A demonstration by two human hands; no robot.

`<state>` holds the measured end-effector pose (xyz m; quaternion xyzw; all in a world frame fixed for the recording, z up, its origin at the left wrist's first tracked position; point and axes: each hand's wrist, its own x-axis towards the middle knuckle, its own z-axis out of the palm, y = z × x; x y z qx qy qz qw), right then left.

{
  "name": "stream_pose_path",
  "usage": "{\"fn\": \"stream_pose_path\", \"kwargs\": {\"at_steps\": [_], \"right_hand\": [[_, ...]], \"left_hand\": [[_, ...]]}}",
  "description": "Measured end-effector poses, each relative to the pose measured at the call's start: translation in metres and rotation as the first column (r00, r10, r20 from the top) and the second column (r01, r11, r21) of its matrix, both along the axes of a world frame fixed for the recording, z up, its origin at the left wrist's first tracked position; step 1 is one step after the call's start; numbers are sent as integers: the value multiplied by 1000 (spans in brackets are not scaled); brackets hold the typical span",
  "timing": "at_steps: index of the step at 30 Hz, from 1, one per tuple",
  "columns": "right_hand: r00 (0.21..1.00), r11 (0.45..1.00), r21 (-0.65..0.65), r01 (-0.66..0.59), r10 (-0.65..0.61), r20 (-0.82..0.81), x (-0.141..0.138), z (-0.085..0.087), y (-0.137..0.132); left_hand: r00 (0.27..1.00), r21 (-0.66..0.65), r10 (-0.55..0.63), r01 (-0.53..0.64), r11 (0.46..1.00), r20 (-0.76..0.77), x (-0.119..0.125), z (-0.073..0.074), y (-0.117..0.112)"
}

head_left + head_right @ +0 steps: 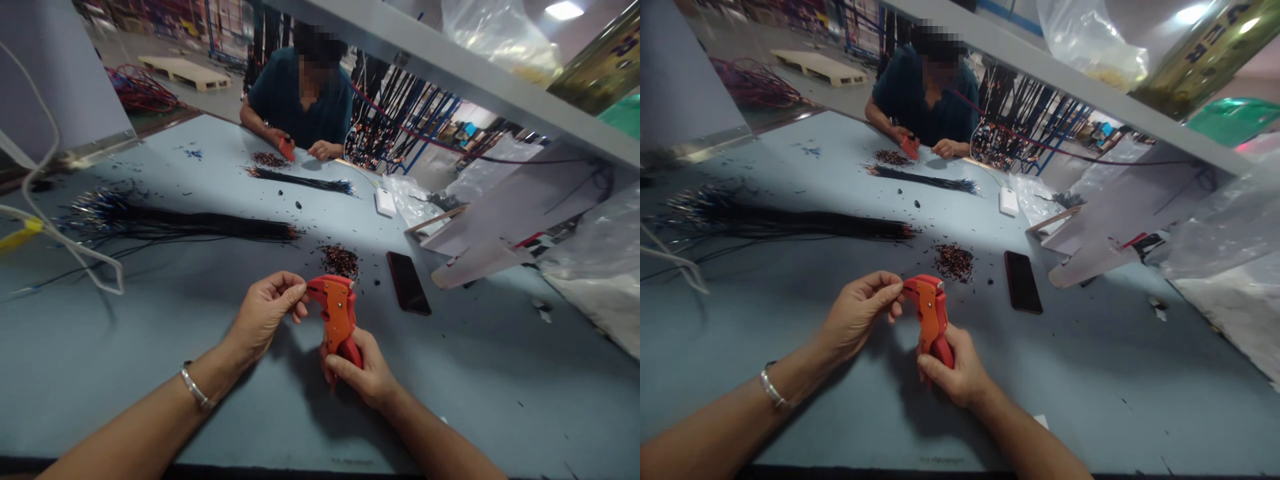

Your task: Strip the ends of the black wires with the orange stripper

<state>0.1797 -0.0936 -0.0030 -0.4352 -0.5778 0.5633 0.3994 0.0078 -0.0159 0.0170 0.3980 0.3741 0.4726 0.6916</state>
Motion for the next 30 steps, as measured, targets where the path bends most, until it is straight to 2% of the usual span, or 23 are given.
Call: {"fn": "stream_pose_path", "kwargs": {"at_steps": [3, 8, 14, 30], "right_hand": [[1000, 1000, -21, -3, 2, -28, 0, 1, 1], [986, 993, -40, -115, 109, -129, 1, 4, 3], [977, 992, -63, -113, 99, -189, 2, 3, 4], [999, 999, 11, -44, 44, 3, 2, 2, 2]], "left_hand": [[1000, -2, 6, -6, 1000, -11, 0, -2, 0], [999, 27, 3, -2, 1000, -36, 0, -3, -1], [999, 28, 11, -10, 1000, -45, 1, -1, -1], [999, 14, 4, -3, 1000, -40, 1, 4, -2]]}}
